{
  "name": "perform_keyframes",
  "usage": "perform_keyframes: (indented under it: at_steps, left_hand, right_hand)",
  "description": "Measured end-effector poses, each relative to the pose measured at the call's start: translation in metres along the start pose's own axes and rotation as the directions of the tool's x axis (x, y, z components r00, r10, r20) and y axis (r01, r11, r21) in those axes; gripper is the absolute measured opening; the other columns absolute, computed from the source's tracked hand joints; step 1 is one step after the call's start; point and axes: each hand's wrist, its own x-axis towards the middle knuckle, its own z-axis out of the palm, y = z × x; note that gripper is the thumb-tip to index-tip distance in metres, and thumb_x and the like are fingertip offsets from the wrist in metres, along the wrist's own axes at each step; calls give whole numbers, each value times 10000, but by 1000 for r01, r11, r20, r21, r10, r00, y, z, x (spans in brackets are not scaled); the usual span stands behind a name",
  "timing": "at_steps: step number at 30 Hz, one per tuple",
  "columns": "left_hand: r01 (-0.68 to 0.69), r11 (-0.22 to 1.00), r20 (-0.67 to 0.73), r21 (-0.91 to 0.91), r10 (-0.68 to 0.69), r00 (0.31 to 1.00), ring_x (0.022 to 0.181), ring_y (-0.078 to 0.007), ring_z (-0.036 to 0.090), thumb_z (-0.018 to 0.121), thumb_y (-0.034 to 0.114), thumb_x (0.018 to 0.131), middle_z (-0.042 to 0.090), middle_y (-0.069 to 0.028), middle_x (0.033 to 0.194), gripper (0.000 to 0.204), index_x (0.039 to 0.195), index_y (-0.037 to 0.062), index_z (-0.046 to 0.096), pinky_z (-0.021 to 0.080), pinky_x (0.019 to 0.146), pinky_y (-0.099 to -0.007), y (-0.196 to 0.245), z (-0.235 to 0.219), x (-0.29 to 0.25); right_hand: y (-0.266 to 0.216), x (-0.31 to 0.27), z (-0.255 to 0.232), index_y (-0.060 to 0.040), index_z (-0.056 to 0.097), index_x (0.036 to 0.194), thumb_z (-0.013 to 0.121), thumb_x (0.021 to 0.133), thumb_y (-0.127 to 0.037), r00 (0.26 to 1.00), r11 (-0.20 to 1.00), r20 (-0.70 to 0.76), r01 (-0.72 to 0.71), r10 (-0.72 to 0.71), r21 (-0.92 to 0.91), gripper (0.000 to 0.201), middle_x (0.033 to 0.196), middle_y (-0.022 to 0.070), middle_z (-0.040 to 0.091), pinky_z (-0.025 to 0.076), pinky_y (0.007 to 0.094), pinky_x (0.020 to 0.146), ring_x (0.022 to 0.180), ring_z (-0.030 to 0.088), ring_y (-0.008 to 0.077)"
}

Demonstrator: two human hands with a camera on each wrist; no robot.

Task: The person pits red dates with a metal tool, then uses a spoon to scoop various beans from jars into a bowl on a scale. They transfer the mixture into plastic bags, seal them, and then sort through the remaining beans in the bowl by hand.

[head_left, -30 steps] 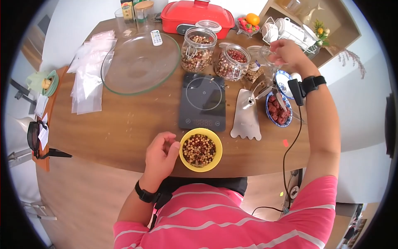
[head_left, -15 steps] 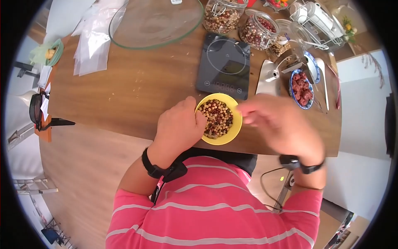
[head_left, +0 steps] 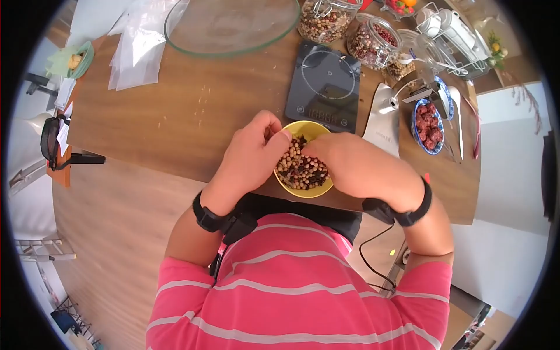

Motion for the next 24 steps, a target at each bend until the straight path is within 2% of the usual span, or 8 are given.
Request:
perform_keyframes:
  at_steps: [6,8,12,14,15,18,20,24]
  left_hand:
    - [119,992,-7,-48,-119,993,800,-79,525,585,180,1018,583,3,845,165,993,18,562,455,704,-269,-13,-3,5]
    - [41,998,-39,-51,-43,998,796,-90,535,588,186,1013,598,-16,842,170,986,19,569,460,698,-286,-22,2,5]
    - [97,993,-28,69,-96,995,762,-120,555,593,214,1009,617,-56,812,200,988,16,577,470,691,-306,-4,1,0]
    - [87,988,-34,125,-83,996,726,-155,580,593,238,1009,639,-97,790,226,990,13,586,483,685,-325,2,1,-2]
    - [86,989,-30,123,-83,996,726,-155,580,593,238,1009,639,-97,790,226,990,13,586,483,685,-325,1,2,-2]
    - [41,993,-51,114,-35,998,707,-170,592,590,255,1015,657,-109,781,246,1000,10,598,490,685,-335,-3,5,-1]
    - [2,997,-72,82,4,997,742,-351,684,603,332,1005,686,-174,784,315,975,18,608,515,677,-434,-4,5,0]
    - [-41,998,-73,52,45,996,743,-355,680,596,331,1019,686,-175,787,322,983,12,612,517,687,-433,-8,5,0]
  right_hand:
    - [0,24,-16,30,677,1180,515,916,15,929,956,362,-167,71,241,310,1031,191,726,540,390,829,955,701,341]
    - [3,27,-12,29,689,1207,547,865,25,902,746,415,-356,117,563,370,1060,157,745,548,373,881,1002,711,270]
    - [8,28,10,33,646,1271,542,898,11,888,595,449,-413,97,689,388,1079,75,694,549,338,866,983,661,175]
    - [4,26,18,42,597,1317,548,914,2,875,310,457,-484,158,818,408,1100,49,633,551,307,873,975,624,144]
    - [2,24,22,40,555,1358,553,979,-53,869,125,454,-481,197,868,390,1166,65,617,562,306,880,991,630,157]
    - [4,18,32,29,539,1382,560,1051,-177,852,-149,455,-430,259,890,390,1227,88,613,589,350,888,1044,648,185]
    - [-1,13,25,26,531,1396,550,1071,-242,866,-195,425,-384,262,902,421,1261,101,607,601,381,884,1082,652,211]
    - [-3,1,23,41,492,1440,507,1098,-324,901,-251,319,-250,294,935,500,1373,168,600,615,491,896,1199,650,295]
